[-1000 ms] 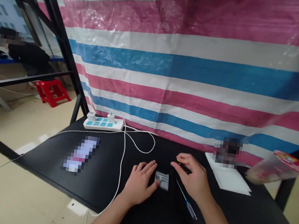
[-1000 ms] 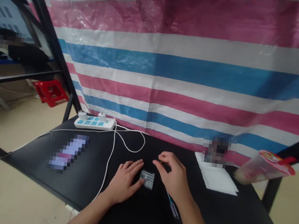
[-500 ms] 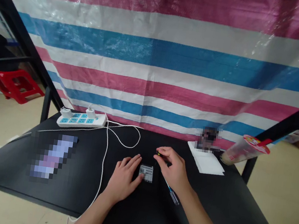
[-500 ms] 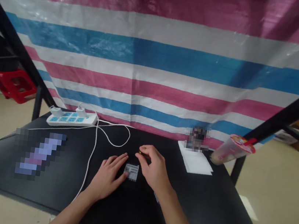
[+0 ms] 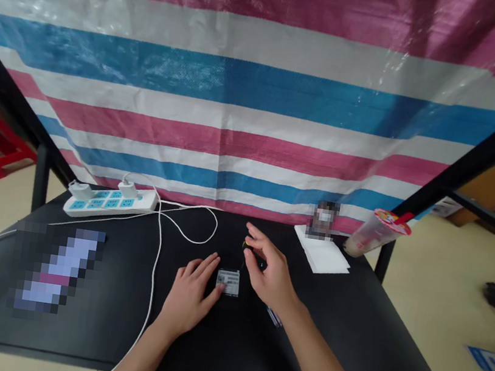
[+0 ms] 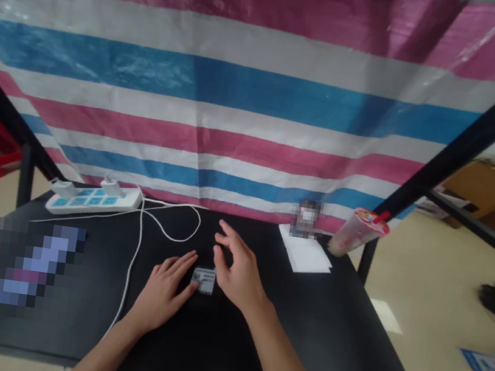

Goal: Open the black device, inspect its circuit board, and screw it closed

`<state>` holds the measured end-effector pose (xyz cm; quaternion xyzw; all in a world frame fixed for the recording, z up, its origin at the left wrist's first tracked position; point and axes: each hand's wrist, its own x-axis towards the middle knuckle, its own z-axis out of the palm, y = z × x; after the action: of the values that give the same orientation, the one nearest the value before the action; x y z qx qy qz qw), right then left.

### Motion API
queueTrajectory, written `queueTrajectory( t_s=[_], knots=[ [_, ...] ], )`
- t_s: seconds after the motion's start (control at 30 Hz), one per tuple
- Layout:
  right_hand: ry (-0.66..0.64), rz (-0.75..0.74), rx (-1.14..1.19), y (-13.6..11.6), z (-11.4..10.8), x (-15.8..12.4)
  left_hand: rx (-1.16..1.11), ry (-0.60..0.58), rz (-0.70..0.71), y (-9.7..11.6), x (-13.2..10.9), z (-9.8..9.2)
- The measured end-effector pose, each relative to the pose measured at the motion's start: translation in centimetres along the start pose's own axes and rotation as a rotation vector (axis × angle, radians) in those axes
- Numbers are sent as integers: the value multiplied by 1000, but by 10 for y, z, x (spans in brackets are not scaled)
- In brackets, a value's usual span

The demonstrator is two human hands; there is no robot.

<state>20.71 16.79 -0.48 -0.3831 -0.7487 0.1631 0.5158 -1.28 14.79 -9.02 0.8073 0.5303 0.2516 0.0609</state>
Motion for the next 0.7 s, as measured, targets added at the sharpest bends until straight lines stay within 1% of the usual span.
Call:
queueTrajectory(
  t_s=[0.17, 0.3, 0.47, 0.53, 0.63, 0.7],
  knots=[
    [106, -6, 43, 4, 5, 0, -2, 16, 10, -4, 0, 4],
    [121, -42, -37, 1, 11, 1, 3, 32, 18, -7, 0, 8],
    [205, -57, -101, -4, 9, -1, 12, 43, 30, -9, 0, 9],
    [191, -48, -94, -7, 7, -2, 14, 35, 34, -8, 0, 8],
    [96, -22, -40, -11, 6, -3, 13, 14, 39, -7, -2, 6],
    [55, -3, 1, -12, 5, -4, 13, -2, 48, -7, -3, 5]
  ],
)
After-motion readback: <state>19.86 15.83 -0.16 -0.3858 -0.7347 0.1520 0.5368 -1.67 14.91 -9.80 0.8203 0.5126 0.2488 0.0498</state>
